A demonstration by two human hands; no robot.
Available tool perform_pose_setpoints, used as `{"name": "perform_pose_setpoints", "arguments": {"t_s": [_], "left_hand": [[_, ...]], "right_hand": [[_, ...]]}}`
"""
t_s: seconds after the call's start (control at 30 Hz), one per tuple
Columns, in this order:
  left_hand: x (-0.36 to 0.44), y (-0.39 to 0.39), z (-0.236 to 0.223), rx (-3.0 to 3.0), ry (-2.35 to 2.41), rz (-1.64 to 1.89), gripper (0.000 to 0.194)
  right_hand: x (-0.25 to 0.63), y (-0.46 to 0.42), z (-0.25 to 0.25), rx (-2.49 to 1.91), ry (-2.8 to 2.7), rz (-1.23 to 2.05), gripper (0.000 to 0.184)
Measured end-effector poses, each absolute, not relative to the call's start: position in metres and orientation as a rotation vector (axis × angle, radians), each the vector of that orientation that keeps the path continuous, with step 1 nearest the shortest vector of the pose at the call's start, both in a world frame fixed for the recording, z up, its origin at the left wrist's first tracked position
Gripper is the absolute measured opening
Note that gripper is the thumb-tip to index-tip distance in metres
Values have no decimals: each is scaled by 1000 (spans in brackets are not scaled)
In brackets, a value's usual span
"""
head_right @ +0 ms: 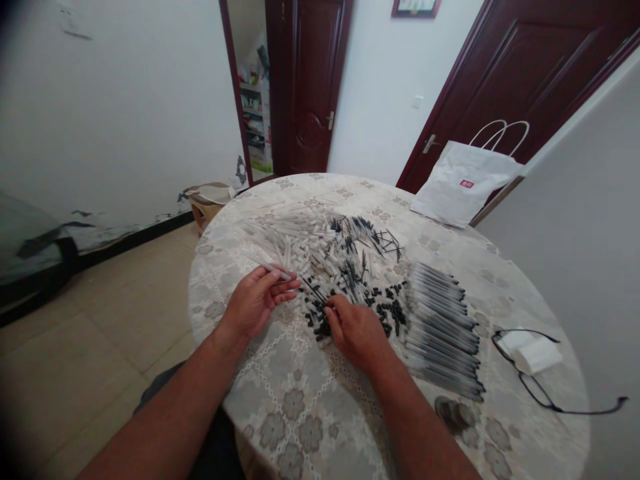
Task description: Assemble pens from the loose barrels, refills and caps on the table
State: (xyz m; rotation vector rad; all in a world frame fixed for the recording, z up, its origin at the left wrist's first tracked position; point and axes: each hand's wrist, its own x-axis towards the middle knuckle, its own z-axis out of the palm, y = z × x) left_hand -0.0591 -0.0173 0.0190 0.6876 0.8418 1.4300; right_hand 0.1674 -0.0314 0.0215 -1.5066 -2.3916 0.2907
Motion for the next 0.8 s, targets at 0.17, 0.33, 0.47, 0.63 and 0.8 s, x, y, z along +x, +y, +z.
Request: {"name": "perform_pose_setpoints", "arguments": {"t_s": [0.17, 0.33, 0.47, 0.63, 0.8], "left_hand": [[-62, -16, 16, 701, 853, 1448, 24], [-61, -17, 16, 739, 883, 1468, 24], [-61, -18, 16, 756, 863, 1475, 24], [-60, -18, 15, 726, 856, 1468, 24], [-61, -18, 12, 800, 886, 1387, 27]], "right_hand": [[170, -32, 25, -1526, -2502, 201, 26], [172, -31, 24, -1488, -2539, 168, 24], [173, -30, 23, -1482, -2549, 165, 22], [176, -29, 19, -1437, -2547, 170, 22], [175, -30, 17, -1397, -2518, 140, 23]]}}
